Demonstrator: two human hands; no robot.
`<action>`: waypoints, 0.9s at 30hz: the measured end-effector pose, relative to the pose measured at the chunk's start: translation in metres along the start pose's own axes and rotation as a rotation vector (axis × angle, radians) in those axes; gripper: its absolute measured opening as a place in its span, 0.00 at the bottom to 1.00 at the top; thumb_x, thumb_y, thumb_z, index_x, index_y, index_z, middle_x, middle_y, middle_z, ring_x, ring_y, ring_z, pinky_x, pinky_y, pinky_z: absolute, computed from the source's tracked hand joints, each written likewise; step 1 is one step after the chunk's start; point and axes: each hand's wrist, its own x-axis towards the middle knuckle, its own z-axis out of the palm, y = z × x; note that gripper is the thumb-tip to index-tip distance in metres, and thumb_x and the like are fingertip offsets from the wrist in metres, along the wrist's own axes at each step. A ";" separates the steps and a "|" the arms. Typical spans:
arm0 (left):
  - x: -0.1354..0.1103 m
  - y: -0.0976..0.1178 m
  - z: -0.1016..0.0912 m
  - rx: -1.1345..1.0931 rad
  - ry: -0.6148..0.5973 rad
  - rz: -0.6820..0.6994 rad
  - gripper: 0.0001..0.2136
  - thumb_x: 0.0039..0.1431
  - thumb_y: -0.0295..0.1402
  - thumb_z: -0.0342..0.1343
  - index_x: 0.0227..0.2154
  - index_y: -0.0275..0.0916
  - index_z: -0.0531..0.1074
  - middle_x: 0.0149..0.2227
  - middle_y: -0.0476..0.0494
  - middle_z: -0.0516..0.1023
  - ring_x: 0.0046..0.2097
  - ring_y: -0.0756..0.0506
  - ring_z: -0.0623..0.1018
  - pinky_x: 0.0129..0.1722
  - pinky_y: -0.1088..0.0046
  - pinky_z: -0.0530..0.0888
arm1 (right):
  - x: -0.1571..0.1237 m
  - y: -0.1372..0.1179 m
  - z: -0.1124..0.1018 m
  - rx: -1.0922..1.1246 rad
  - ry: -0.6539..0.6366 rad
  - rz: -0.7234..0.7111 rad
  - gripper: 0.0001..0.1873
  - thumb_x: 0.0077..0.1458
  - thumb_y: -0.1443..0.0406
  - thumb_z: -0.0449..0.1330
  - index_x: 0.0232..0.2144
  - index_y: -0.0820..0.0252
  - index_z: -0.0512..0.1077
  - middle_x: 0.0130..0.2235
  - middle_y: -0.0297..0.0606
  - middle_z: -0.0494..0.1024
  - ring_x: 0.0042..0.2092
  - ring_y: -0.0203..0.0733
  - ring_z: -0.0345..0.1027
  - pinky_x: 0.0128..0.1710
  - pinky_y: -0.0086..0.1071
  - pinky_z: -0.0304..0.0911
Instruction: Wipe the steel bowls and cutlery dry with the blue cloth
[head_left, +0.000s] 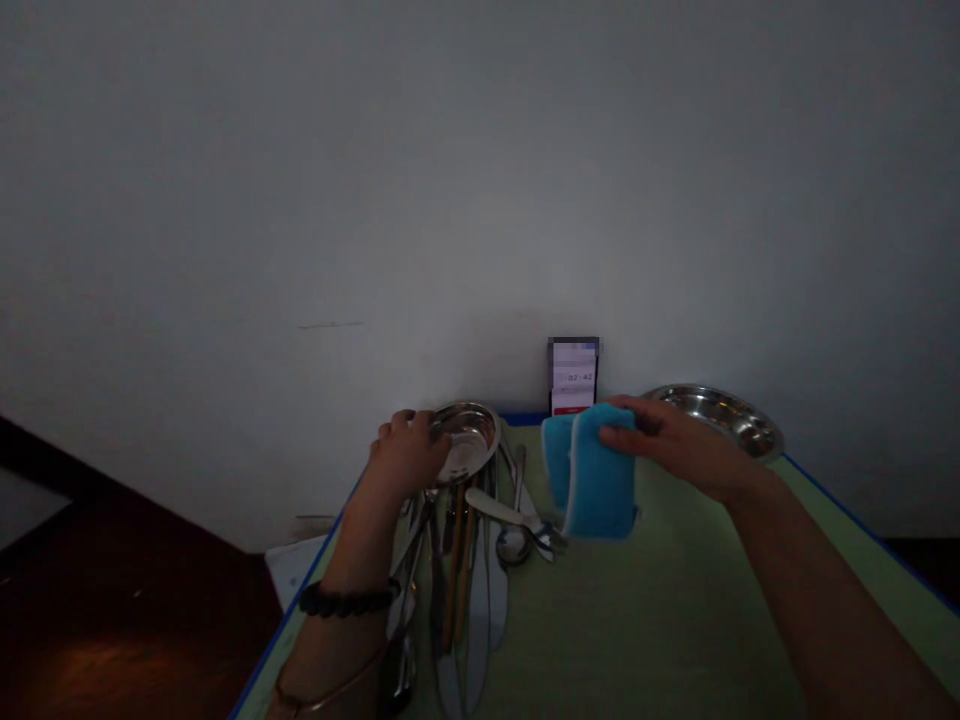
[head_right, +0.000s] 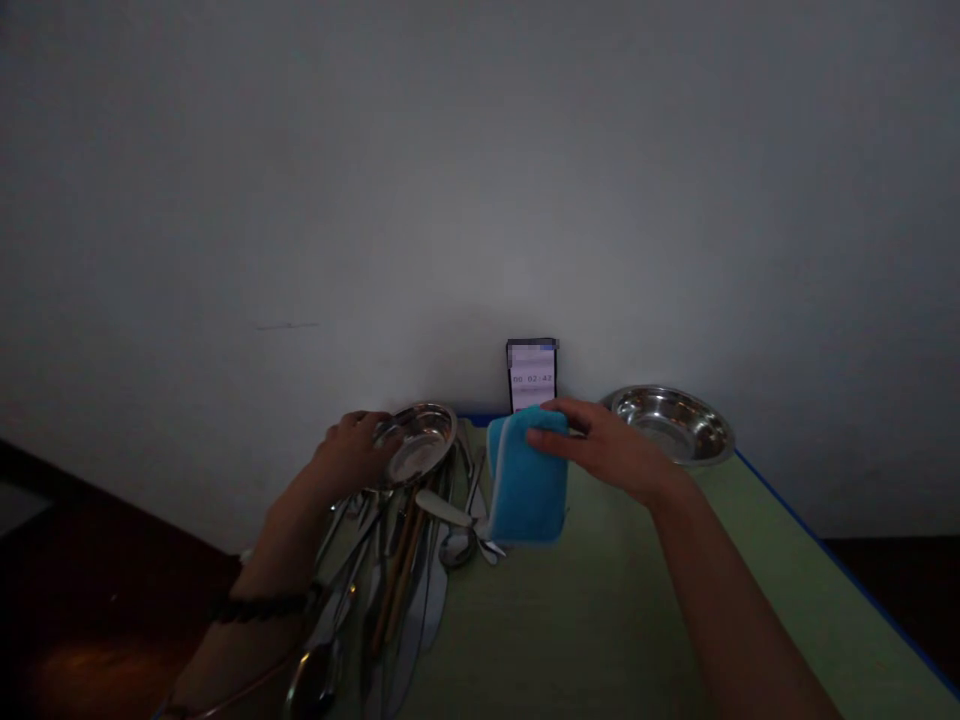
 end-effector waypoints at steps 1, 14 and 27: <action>0.002 -0.003 0.006 0.007 -0.014 -0.022 0.23 0.53 0.40 0.45 0.50 0.35 0.65 0.53 0.28 0.65 0.52 0.30 0.66 0.47 0.52 0.65 | -0.001 0.000 -0.002 -0.073 -0.018 -0.034 0.16 0.49 0.53 0.58 0.37 0.56 0.70 0.45 0.38 0.69 0.45 0.42 0.65 0.45 0.36 0.62; 0.020 -0.032 0.030 -0.045 -0.048 -0.154 0.24 0.56 0.40 0.44 0.52 0.29 0.60 0.49 0.26 0.71 0.50 0.36 0.72 0.44 0.63 0.69 | -0.006 -0.006 -0.009 -0.371 0.202 -0.091 0.18 0.52 0.48 0.52 0.31 0.56 0.63 0.27 0.31 0.65 0.27 0.35 0.61 0.22 0.28 0.57; 0.017 -0.025 0.013 -0.137 0.040 -0.121 0.20 0.55 0.35 0.41 0.46 0.30 0.68 0.44 0.28 0.76 0.45 0.36 0.76 0.42 0.64 0.71 | -0.011 0.012 -0.017 -0.132 0.237 0.147 0.11 0.53 0.59 0.50 0.26 0.53 0.71 0.36 0.36 0.75 0.41 0.46 0.66 0.42 0.39 0.59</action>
